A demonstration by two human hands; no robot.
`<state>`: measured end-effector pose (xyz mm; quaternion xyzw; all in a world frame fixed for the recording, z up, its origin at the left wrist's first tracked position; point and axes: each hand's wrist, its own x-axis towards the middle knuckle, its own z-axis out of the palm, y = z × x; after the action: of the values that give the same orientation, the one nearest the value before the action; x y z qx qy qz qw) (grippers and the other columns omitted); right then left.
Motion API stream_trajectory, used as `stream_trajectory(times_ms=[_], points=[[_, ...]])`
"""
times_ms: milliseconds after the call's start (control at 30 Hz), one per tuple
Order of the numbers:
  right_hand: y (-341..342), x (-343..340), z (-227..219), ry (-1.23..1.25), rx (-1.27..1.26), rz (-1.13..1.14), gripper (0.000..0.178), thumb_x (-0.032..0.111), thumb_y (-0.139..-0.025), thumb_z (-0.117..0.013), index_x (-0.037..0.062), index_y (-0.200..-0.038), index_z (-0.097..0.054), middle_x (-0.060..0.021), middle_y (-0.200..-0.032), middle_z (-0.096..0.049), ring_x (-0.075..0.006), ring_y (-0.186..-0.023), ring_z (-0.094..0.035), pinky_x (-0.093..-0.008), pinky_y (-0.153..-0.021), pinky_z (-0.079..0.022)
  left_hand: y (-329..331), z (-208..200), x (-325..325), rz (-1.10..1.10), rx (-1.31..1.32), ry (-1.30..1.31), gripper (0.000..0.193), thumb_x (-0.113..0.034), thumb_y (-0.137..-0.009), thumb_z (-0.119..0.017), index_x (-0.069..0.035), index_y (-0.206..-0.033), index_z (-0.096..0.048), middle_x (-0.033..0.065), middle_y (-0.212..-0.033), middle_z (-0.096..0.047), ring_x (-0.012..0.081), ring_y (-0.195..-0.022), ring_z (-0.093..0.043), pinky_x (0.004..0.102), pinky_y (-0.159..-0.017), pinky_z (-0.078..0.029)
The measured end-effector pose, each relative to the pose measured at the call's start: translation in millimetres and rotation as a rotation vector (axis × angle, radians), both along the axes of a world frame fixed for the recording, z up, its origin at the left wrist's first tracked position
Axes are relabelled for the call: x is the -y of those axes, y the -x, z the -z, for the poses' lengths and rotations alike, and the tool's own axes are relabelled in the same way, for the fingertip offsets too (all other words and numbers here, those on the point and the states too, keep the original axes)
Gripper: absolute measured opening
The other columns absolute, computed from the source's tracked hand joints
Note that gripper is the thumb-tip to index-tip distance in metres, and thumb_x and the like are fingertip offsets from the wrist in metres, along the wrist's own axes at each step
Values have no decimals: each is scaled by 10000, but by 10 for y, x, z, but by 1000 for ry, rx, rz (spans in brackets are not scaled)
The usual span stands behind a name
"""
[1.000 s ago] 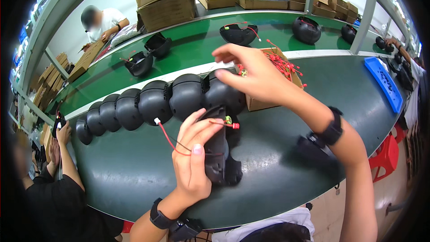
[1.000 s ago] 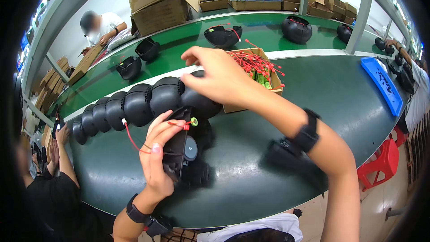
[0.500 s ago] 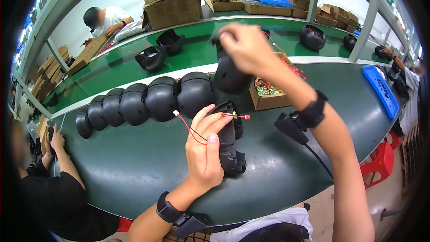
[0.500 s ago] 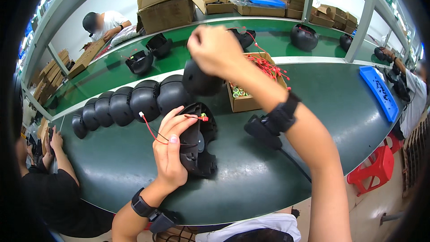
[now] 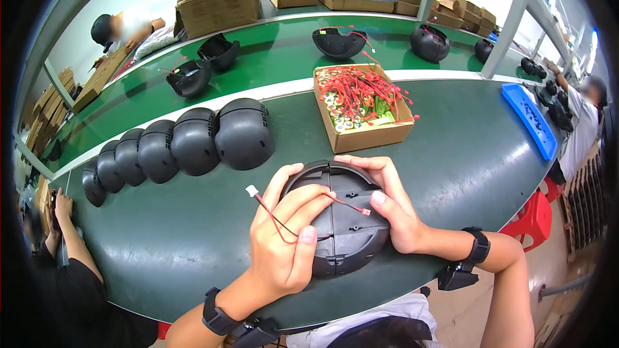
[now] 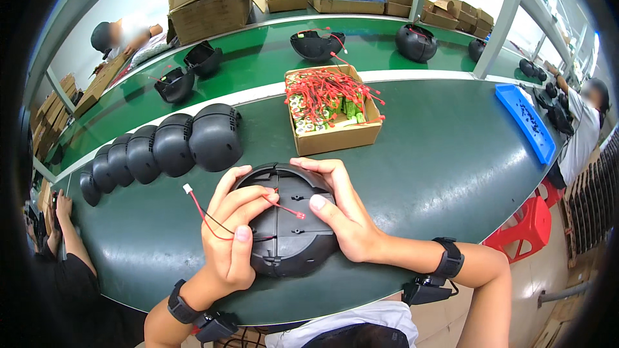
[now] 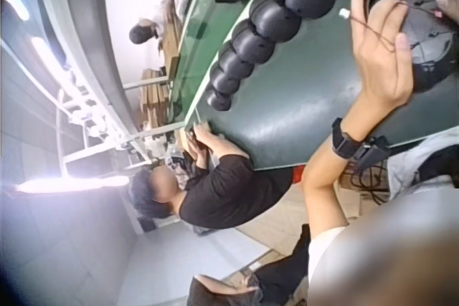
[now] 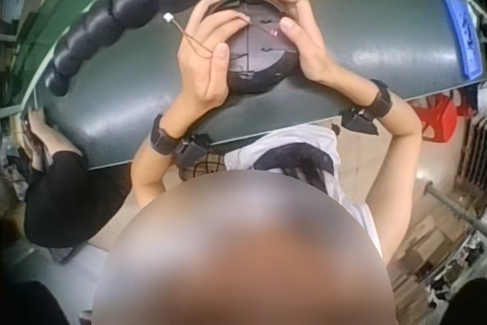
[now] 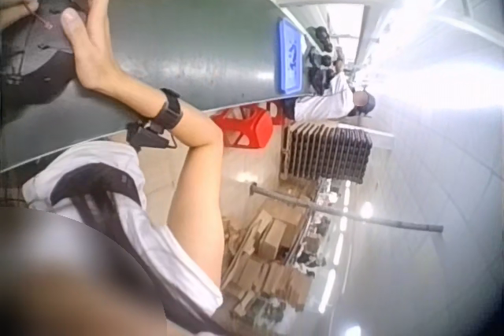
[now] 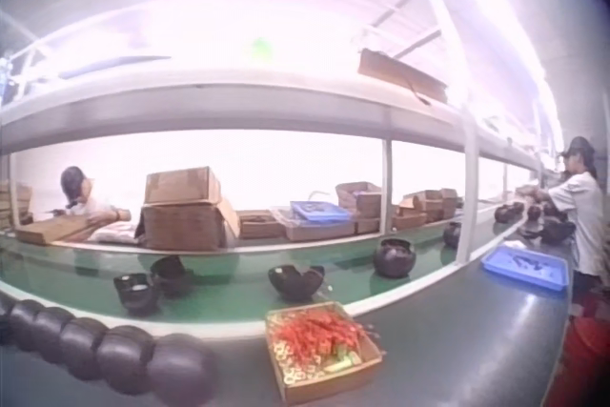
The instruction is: Assembling components of a round black electronic device, including inserting a battery and connecting wires.
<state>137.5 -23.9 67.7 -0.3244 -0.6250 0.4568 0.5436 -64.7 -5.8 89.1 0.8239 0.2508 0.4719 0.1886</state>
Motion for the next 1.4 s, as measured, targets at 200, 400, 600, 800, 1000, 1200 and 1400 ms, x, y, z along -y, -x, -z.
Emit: stream_trajectory(times_ms=[200,400,600,800,1000,1200,1400], points=[[-43,-46,52,-8,-123,-112,492,249,-938,-524,34,-1320,-299,-258,-1453,-339,-298,-1349,-365,-415,-1126,-245,-37,-48,28,30,-17,22,392,-179,-897,-377,56,-1006,-671,194,-1019,-647,478,-1119,-521,520,-984,-400],[-42,-74,-51,35,-54,-120,550,247,-884,-552,-27,-1327,-375,-216,-1379,-449,-268,-1283,-448,-385,-1086,-320,-56,-44,50,17,-24,47,387,-173,-877,-391,43,-983,-695,177,-987,-661,472,-1092,-545,509,-972,-425],[-45,-65,-62,-23,-15,-59,562,257,-873,-552,-50,-1319,-407,-188,-1347,-482,-261,-1245,-488,-366,-1038,-384,-54,-39,17,40,40,11,408,-192,-881,-377,44,-939,-705,180,-940,-662,446,-1046,-568,522,-986,-414],[-130,-180,-52,246,-225,-287,644,528,-952,-389,-10,-1307,-390,-247,-1458,-351,-298,-1309,-425,-427,-1097,-317,-40,-32,25,49,45,31,419,-208,-886,-374,43,-934,-705,171,-944,-665,443,-1047,-567,517,-991,-407],[-52,-190,-100,135,-60,-201,742,559,-917,-366,-44,-1349,-402,-237,-1445,-389,-296,-1288,-456,-402,-1096,-316,-29,-47,47,151,-4,157,490,-285,-933,-312,8,-965,-704,160,-992,-659,450,-1190,-469,536,-1036,-325],[-74,-207,-159,109,-36,-248,554,292,-871,-418,-85,-1267,-506,-204,-1274,-563,-276,-1197,-533,-361,-1049,-368,-51,-28,41,127,14,125,497,-296,-937,-300,-1,-939,-700,151,-990,-664,445,-1188,-474,535,-1030,-336],[-79,-165,-166,94,-57,-207,548,252,-838,-432,-88,-1261,-509,-202,-1256,-576,-272,-1179,-548,-359,-1041,-381,-61,-23,9,161,60,67,444,-260,-905,-361,14,-942,-709,153,-957,-667,442,-1124,-526,502,-992,-406]])
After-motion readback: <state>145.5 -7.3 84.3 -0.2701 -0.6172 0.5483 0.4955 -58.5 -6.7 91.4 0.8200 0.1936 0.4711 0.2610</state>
